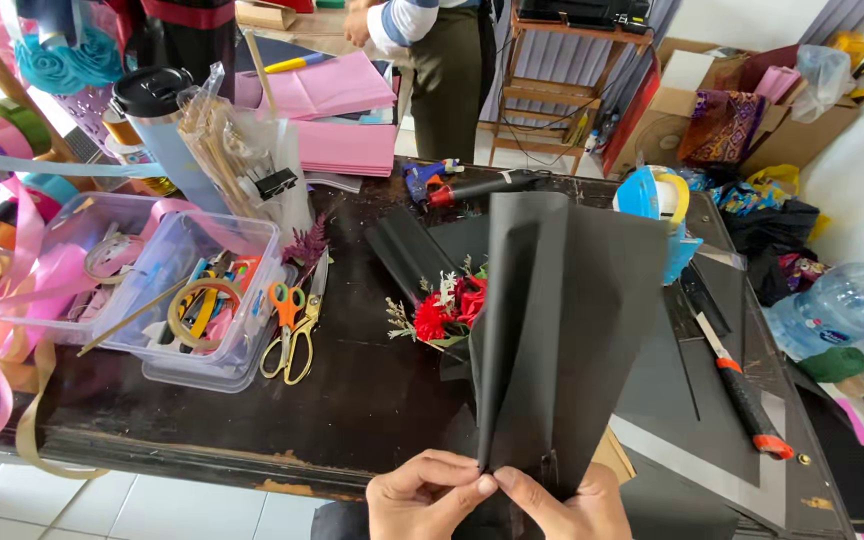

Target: The person folds a sheet of black wrapping paper and secures it with tape. They then wrap the paper around a bouquet of red flowers and a cardboard box, folding the edges and taping the bottom to secure the arrangement.

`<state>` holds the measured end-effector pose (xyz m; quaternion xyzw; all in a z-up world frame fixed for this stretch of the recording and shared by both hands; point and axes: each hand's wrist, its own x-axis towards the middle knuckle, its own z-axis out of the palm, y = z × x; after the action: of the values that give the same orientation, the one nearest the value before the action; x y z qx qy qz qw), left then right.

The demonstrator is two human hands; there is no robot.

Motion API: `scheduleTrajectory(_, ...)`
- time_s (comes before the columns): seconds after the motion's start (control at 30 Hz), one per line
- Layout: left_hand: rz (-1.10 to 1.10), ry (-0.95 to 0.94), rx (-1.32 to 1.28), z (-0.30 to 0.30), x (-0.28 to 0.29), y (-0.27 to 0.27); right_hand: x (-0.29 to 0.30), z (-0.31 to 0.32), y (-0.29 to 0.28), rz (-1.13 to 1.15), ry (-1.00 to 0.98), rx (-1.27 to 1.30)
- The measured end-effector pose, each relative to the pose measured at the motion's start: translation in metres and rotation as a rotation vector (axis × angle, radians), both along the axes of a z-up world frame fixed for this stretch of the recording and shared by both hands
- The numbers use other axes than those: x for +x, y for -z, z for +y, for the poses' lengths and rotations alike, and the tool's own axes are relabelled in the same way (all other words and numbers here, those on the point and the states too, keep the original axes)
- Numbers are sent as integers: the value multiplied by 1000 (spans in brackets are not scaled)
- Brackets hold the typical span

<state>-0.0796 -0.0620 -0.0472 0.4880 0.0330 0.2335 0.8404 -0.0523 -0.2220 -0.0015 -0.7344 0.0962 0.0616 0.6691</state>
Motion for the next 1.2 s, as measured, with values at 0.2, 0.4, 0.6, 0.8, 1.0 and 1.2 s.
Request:
scheduleTrajectory(0.2,222,-118,-14,-16,-3,24,0,8,-12,164,89,98)
scheduleTrajectory(0.4,-93,-183,176,-18,0,27,-2,-16,36,-128,0,5)
scheduleTrajectory(0.6,271,-161,-13,-21,-6,-7,-6,2,2,11,130,-230)
scheduleTrajectory(0.8,-33,-267,7,-21,-4,-11,-3,5,14,39,55,274)
scheduleTrajectory(1.0,161,-233,7,-13,-9,-3,-13,6,0,97,17,17)
scheduleTrajectory(1.2,16,-261,200,-6,-6,-26,-12,12,17,37,69,126)
